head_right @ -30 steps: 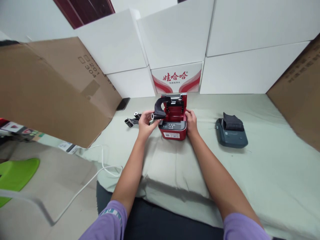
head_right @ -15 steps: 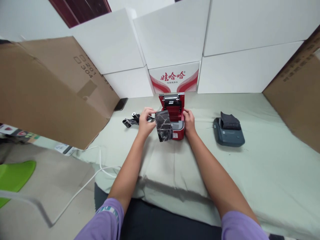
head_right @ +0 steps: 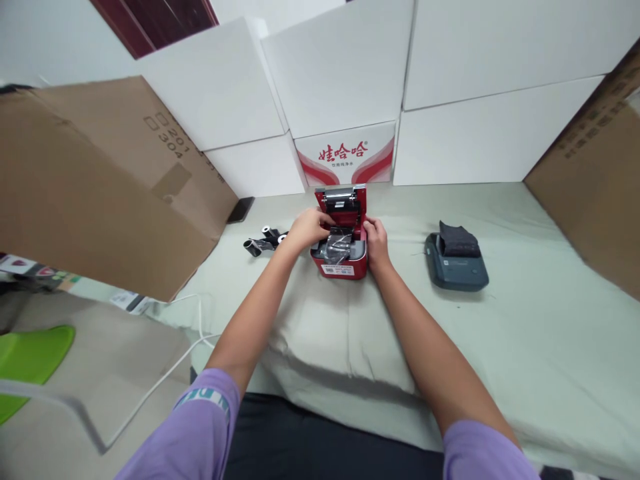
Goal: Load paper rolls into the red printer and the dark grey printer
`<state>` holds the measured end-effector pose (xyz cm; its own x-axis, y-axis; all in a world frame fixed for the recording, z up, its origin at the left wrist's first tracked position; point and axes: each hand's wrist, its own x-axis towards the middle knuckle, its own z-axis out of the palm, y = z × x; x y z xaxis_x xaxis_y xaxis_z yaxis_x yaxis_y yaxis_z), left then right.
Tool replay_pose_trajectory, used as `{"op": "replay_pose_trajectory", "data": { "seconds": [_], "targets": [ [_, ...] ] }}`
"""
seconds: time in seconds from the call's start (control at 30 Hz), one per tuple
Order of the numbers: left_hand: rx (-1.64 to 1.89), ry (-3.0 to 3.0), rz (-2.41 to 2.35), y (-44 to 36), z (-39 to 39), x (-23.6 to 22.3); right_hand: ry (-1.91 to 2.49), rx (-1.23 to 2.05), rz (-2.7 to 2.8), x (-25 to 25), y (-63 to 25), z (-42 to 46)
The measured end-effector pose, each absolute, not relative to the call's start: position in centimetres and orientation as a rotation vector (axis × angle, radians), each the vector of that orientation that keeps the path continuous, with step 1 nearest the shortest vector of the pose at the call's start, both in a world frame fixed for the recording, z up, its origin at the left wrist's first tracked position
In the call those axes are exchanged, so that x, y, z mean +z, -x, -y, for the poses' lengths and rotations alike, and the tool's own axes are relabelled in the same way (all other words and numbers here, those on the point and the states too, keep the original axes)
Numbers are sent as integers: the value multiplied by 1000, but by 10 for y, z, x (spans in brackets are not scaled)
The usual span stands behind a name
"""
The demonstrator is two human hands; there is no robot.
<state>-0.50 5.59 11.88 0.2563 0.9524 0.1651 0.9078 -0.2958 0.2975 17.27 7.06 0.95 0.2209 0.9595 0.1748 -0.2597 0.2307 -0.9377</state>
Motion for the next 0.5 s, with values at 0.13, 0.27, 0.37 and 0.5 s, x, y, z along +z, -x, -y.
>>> {"op": "replay_pose_trajectory", "data": {
  "seconds": [0.13,0.27,0.37,0.5],
  "targets": [
    [286,-2434,-1817,-1,-58,123,916,1072,934,9,-172,-71],
    [269,-2441,-1798,0,-60,123,933,1074,951,6,-173,-72],
    [412,-2418,-1667,5,-60,119,945,1076,960,5,-173,-72],
    [778,-2335,-1311,15,-51,106,867,1076,1000,7,-174,-72]
  ]
}}
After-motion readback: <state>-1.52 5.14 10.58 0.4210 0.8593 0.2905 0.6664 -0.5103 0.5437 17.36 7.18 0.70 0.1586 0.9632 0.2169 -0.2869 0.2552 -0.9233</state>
